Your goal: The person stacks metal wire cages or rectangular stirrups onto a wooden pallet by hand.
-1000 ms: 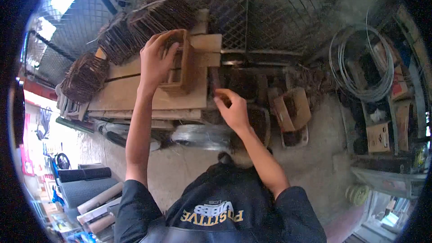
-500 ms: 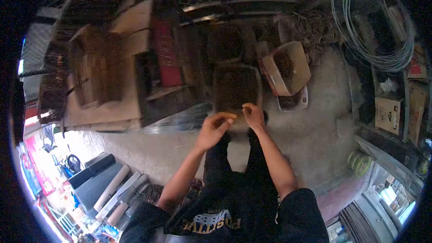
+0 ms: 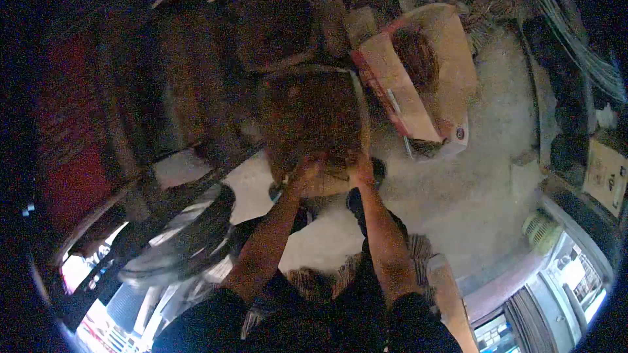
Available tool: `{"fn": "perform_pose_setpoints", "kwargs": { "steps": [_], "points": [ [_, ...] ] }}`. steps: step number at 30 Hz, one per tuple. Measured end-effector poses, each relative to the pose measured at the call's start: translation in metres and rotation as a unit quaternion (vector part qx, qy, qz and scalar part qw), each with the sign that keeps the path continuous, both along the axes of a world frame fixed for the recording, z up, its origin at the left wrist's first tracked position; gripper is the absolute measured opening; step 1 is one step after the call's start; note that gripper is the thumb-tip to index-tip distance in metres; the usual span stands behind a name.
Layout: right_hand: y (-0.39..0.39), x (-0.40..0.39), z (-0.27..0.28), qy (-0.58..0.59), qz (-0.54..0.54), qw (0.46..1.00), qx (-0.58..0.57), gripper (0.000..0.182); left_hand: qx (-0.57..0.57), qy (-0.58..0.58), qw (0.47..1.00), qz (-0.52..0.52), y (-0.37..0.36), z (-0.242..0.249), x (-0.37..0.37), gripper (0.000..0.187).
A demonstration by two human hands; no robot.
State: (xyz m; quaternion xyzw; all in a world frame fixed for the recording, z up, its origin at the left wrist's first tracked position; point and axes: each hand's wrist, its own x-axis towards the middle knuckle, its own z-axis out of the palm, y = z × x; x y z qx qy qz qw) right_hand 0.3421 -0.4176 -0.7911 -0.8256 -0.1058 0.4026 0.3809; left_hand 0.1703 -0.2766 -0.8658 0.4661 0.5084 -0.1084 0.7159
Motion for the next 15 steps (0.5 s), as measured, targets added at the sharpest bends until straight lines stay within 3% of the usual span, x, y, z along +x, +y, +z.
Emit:
{"fn": "perform_pose_setpoints", "kwargs": {
  "steps": [1, 3, 5, 6, 8, 9, 11, 12, 13, 14, 15],
  "points": [
    [0.013, 0.002, -0.019, -0.025, -0.031, 0.999, 0.024, 0.030, 0.000, 0.001, 1.000, -0.002, 0.005, -0.017, 0.013, 0.029],
    [0.040, 0.014, -0.039, -0.051, -0.061, 0.996, 0.051, 0.034, 0.117, 0.006, 0.984, -0.136, 0.022, -0.014, 0.050, 0.034],
    [0.060, 0.034, -0.028, -0.162, 0.206, 0.955, -0.140, 0.043, 0.227, 0.009, 0.937, -0.266, 0.028, 0.006, 0.086, 0.039],
    [0.062, 0.039, -0.055, -0.166, 0.204, 0.955, -0.140, 0.043, 0.282, 0.007, 0.902, -0.327, 0.028, 0.003, 0.104, 0.042],
    [0.063, 0.034, -0.115, -0.227, 0.160, 0.959, -0.052, 0.042, 0.326, 0.036, 0.878, -0.348, 0.005, -0.048, 0.117, 0.046],
    [0.075, 0.041, -0.110, -0.228, 0.160, 0.959, -0.047, 0.042, 0.368, 0.067, 0.851, -0.368, 0.003, -0.071, 0.120, 0.050],
    [0.095, 0.054, -0.081, 0.026, 0.121, 0.987, -0.098, 0.042, 0.369, 0.049, 0.853, -0.367, 0.006, -0.080, 0.115, 0.052],
    [0.065, 0.034, -0.163, 0.025, 0.122, 0.988, -0.097, 0.042, 0.366, 0.026, 0.854, -0.368, 0.006, -0.073, 0.115, 0.054],
    [0.041, 0.016, -0.249, -0.112, 0.110, 0.985, -0.066, 0.042, 0.369, 0.026, 0.854, -0.366, 0.006, -0.063, 0.114, 0.054],
    [0.047, -0.022, -0.323, -0.246, 0.095, 0.964, -0.032, 0.043, 0.127, -0.088, 0.987, -0.052, 0.010, -0.041, 0.114, 0.056],
    [0.037, 0.011, -0.260, -0.246, 0.096, 0.964, -0.028, 0.043, -0.137, -0.187, 0.934, 0.271, 0.012, -0.024, 0.108, 0.058]
  ]
}}
